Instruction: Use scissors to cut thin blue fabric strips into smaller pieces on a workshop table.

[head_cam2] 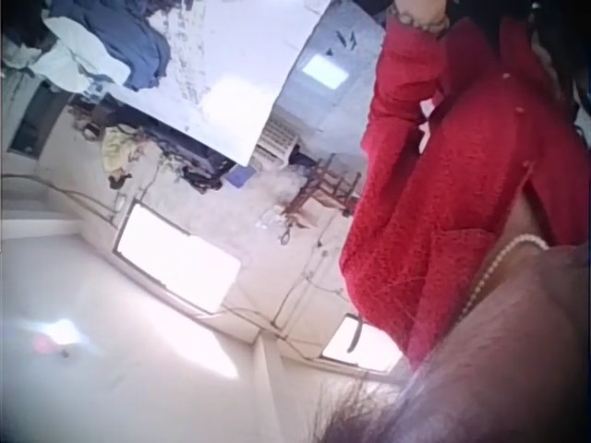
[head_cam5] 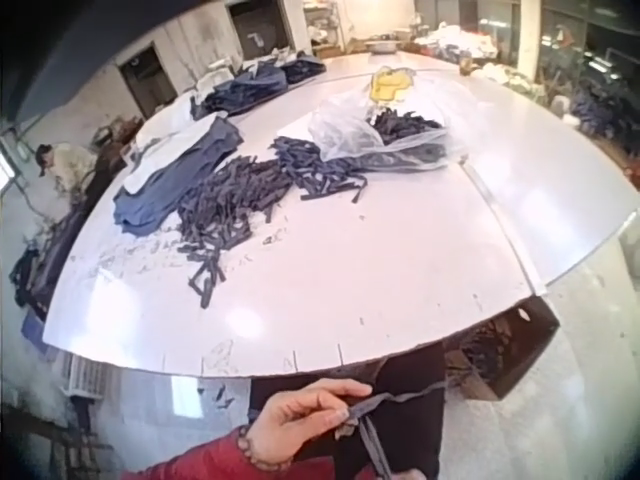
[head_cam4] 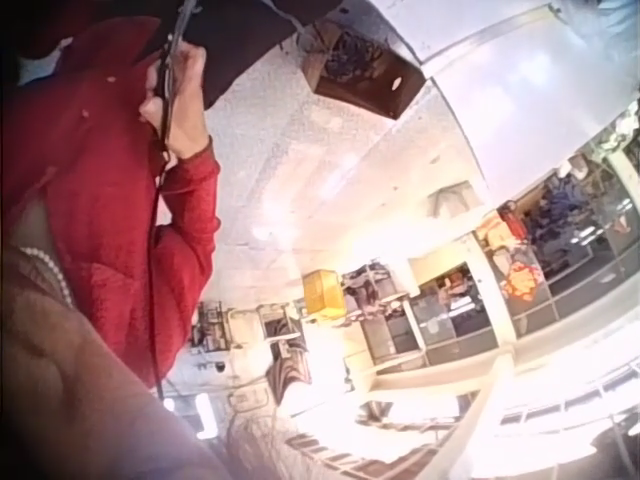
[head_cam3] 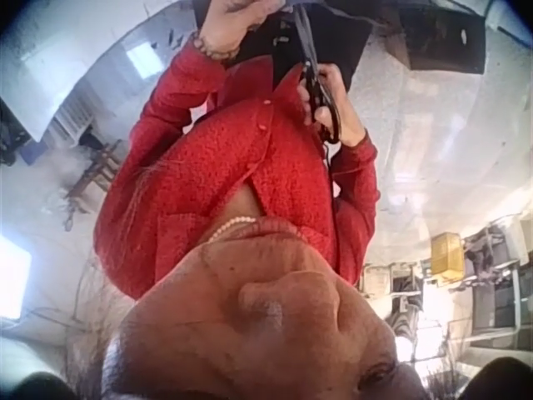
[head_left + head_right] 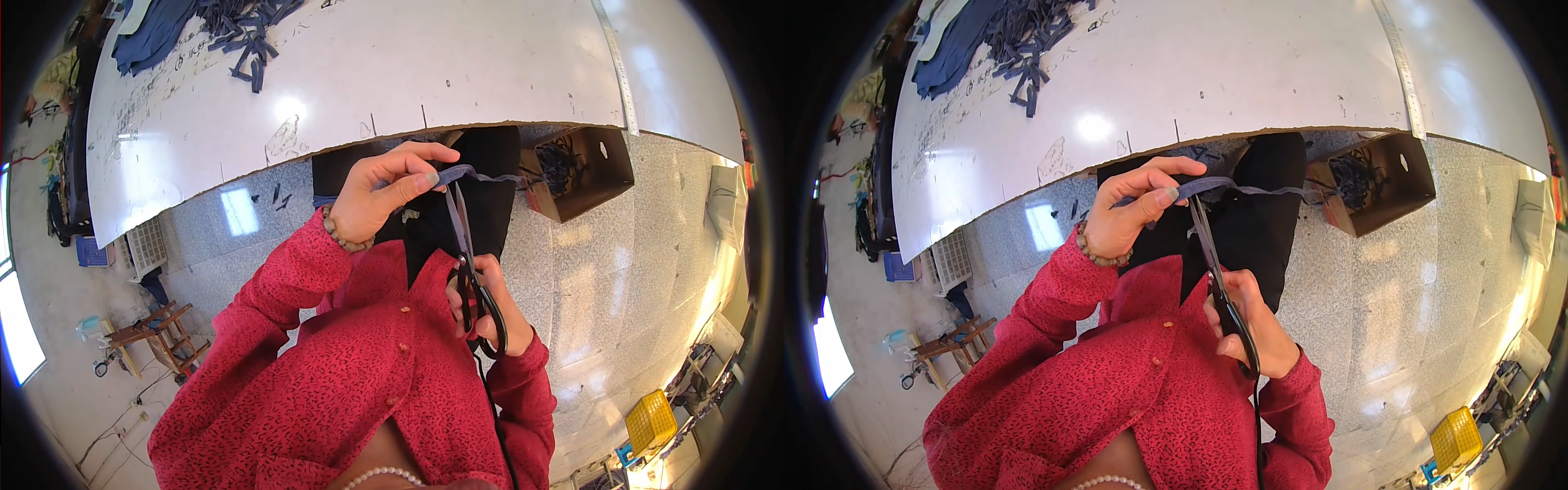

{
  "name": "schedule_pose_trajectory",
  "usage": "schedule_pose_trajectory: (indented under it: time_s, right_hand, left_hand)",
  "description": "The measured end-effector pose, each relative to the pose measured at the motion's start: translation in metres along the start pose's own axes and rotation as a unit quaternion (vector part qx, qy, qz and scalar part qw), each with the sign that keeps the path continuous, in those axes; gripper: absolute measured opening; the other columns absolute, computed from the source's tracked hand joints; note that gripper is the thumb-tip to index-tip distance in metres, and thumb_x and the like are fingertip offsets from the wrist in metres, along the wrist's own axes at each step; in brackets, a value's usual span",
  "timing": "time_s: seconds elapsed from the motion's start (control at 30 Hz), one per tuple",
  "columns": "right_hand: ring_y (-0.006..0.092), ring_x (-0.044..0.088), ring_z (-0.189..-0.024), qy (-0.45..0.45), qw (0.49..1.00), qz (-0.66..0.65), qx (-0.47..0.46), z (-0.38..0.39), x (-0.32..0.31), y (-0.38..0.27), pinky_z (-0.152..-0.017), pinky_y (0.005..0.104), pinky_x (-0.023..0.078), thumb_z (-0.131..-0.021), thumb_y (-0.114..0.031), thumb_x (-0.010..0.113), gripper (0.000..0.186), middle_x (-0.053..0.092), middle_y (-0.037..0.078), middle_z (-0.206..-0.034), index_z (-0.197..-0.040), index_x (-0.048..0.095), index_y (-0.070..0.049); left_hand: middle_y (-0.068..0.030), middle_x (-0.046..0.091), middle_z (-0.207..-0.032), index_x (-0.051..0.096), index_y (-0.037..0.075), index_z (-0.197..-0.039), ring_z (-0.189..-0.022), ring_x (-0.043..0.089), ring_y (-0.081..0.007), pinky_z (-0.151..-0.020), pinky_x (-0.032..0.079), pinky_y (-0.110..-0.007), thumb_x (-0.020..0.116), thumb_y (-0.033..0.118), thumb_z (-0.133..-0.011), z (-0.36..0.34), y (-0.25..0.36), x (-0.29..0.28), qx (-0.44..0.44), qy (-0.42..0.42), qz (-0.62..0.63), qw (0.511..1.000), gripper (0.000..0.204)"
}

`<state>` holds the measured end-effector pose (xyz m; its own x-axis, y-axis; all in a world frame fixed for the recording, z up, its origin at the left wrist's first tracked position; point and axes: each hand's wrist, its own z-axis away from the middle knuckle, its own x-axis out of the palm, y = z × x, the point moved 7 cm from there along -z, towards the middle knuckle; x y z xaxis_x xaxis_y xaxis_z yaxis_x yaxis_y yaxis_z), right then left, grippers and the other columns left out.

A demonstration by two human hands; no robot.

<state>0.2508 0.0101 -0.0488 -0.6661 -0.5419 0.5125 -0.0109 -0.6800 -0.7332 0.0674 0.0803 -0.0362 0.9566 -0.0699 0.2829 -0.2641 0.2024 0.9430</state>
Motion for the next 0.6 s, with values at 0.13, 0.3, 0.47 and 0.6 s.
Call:
schedule_pose_trajectory:
  time_s: [0.13, 0.3, 0.47, 0.6]
  right_hand:
    - [0.0096, 0.046, -0.068, 0.008, 0.999, 0.03, -0.04, -0.005, -0.002, -0.003, -0.059, 0.0224, 0.041, -0.064, -0.073, 0.069, 0.101, 0.045, 0.005, -0.086, -0.123, 0.03, -0.001]
    - [0.007, 0.044, -0.055, 0.059, 0.998, 0.001, -0.036, -0.003, -0.002, -0.01, -0.047, 0.0194, 0.038, -0.068, -0.072, 0.066, 0.092, 0.046, 0.004, -0.08, -0.119, 0.034, -0.001]
    - [0.0066, 0.044, -0.051, 0.065, 0.998, -0.007, -0.021, 0.0, -0.003, -0.012, -0.044, 0.0192, 0.037, -0.069, -0.071, 0.066, 0.089, 0.047, 0.003, -0.077, -0.116, 0.036, -0.002]
    - [0.0065, 0.044, -0.051, 0.051, 0.998, -0.019, -0.031, 0.0, -0.001, -0.015, -0.045, 0.0188, 0.037, -0.071, -0.071, 0.065, 0.087, 0.048, 0.003, -0.077, -0.116, 0.036, -0.003]
  left_hand:
    - [-0.01, 0.058, -0.123, 0.066, 0.0, -0.088, -0.097, 0.054, -0.0099, -0.083, 0.042, -0.024, 0.058, 0.009, -0.091, 0.003, -0.004, 0.005, -0.017, -0.021, 0.004, 1.0, 0.012]
    - [-0.0152, 0.058, -0.123, 0.064, 0.001, -0.083, -0.079, 0.053, -0.0074, -0.072, 0.043, -0.022, 0.059, 0.009, -0.087, 0.003, -0.005, 0.01, 0.012, -0.025, -0.007, 1.0, 0.011]
    - [-0.0109, 0.059, -0.123, 0.063, 0.001, -0.077, -0.083, 0.052, -0.0073, -0.072, 0.043, -0.023, 0.063, 0.003, -0.084, 0.0, -0.001, 0.013, 0.015, -0.074, -0.003, 0.997, 0.008]
    - [-0.0117, 0.059, -0.124, 0.063, 0.001, -0.075, -0.08, 0.052, -0.0076, -0.071, 0.043, -0.023, 0.064, 0.003, -0.084, -0.005, 0.0, 0.017, 0.042, -0.094, -0.02, 0.994, 0.009]
